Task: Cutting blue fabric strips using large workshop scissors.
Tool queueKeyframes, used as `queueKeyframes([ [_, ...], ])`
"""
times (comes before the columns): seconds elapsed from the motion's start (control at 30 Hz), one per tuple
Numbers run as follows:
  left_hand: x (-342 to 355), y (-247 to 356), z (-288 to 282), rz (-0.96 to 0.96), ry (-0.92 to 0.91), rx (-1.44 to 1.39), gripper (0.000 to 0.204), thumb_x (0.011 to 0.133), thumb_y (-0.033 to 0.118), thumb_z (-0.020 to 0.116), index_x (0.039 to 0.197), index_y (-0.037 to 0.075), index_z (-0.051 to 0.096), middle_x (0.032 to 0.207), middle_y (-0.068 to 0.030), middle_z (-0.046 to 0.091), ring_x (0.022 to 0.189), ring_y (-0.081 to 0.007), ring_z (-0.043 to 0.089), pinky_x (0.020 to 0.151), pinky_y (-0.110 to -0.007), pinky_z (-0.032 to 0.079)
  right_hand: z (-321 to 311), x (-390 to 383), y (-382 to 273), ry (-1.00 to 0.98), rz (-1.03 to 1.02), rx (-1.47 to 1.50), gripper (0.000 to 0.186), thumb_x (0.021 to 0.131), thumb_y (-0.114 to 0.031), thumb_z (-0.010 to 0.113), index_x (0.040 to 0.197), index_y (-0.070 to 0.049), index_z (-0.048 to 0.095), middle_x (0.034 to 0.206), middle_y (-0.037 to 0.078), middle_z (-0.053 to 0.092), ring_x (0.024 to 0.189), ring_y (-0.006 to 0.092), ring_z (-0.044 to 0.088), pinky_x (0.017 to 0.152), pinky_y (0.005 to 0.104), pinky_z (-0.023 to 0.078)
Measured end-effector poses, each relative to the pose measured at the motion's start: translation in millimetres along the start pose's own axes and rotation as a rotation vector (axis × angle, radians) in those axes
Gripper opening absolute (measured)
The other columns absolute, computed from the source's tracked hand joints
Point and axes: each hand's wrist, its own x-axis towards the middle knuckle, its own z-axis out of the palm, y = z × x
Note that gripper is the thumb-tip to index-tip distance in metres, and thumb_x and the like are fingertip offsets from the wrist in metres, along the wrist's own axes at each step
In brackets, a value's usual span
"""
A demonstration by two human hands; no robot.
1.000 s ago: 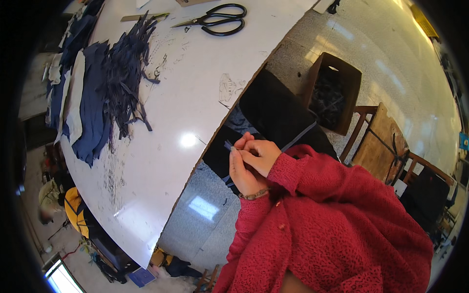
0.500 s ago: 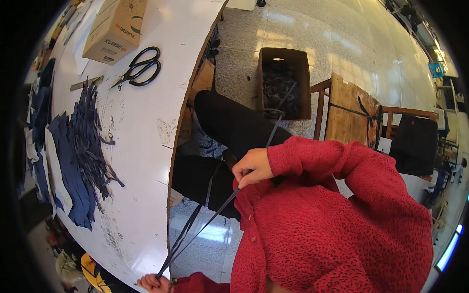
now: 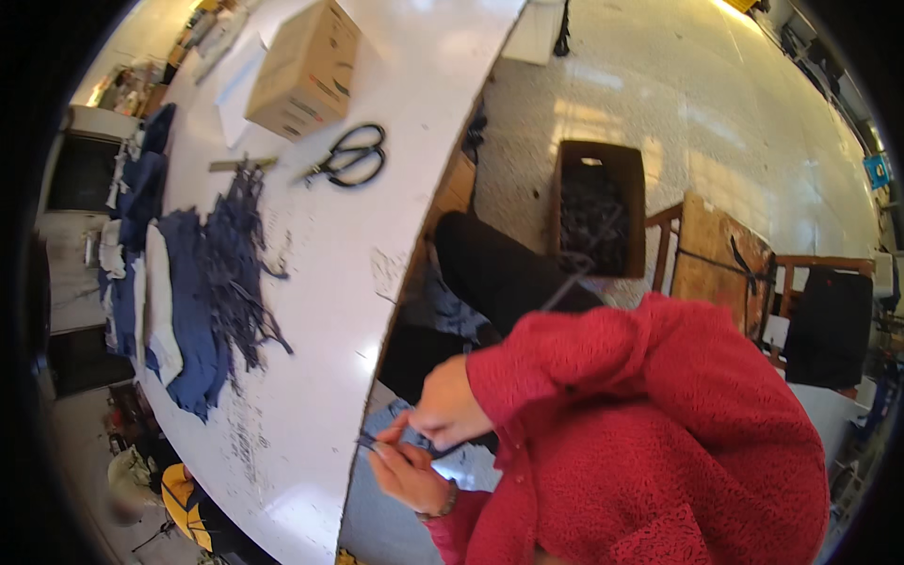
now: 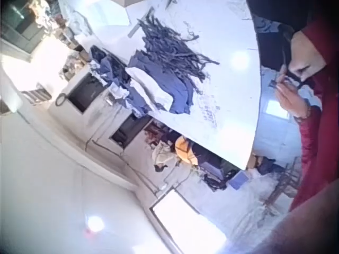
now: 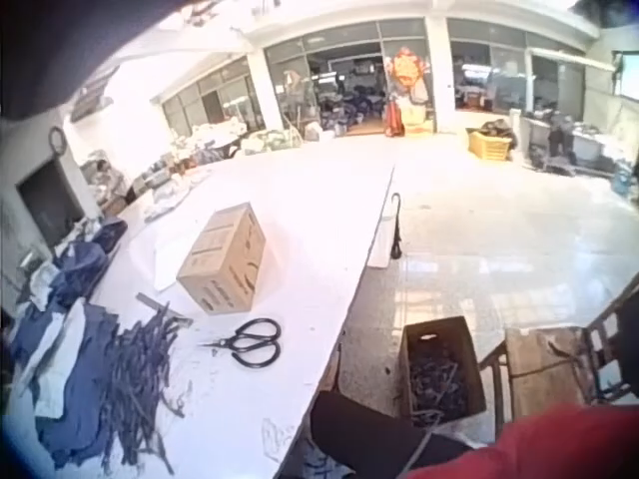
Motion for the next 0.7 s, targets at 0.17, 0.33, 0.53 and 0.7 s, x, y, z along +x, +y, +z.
queueKeyframes([
  [0.17,-12.6,-11.7,5.9,0.022,-0.115,0.093,0.027,0.100,0.022,0.039,0.090,0.002,0.055,0.066,0.0008,0.053,0.049,-0.0005,0.036,0.043,-0.017,0.026,12.1,9.6,-0.4,-0.021,0.013,-0.102,0.017,0.089,-0.030,0.055,0.087,-0.013,0.054,0.073,0.011,0.062,0.070,0.0330,0.063,0.059,0.0435,0.047],
  [0.33,-1.5,-8.9,-30.6,0.076,0.029,0.195,0.028,0.099,0.024,0.041,0.084,0.006,0.056,0.069,-0.0003,0.054,0.056,-0.0042,0.044,0.045,-0.017,0.029,18.2,-5.8,23.4,-0.063,0.066,0.185,0.021,0.089,-0.029,0.059,0.083,-0.009,0.059,0.065,0.005,0.062,0.063,0.0204,0.063,0.057,0.0355,0.046],
  [0.53,1.9,-1.9,-126.9,0.008,0.493,0.270,0.039,0.099,0.036,0.042,0.093,0.002,0.060,0.073,-0.0047,0.056,0.059,-0.0116,0.047,0.051,-0.026,0.037,-10.0,-38.7,35.1,-0.124,0.185,0.468,0.022,0.092,-0.024,0.058,0.084,-0.004,0.059,0.061,-0.001,0.056,0.056,0.0089,0.053,0.055,0.0267,0.041],
  [0.7,-2.8,-13.2,-206.7,0.274,0.877,0.485,0.043,0.100,0.031,0.037,0.095,-0.003,0.062,0.077,-0.0172,0.061,0.068,-0.0282,0.056,0.064,-0.042,0.046,-9.8,-46.5,48.3,-0.242,0.192,0.584,0.023,0.092,-0.025,0.060,0.082,-0.004,0.058,0.060,-0.002,0.054,0.055,0.0061,0.049,0.053,0.0241,0.038],
])
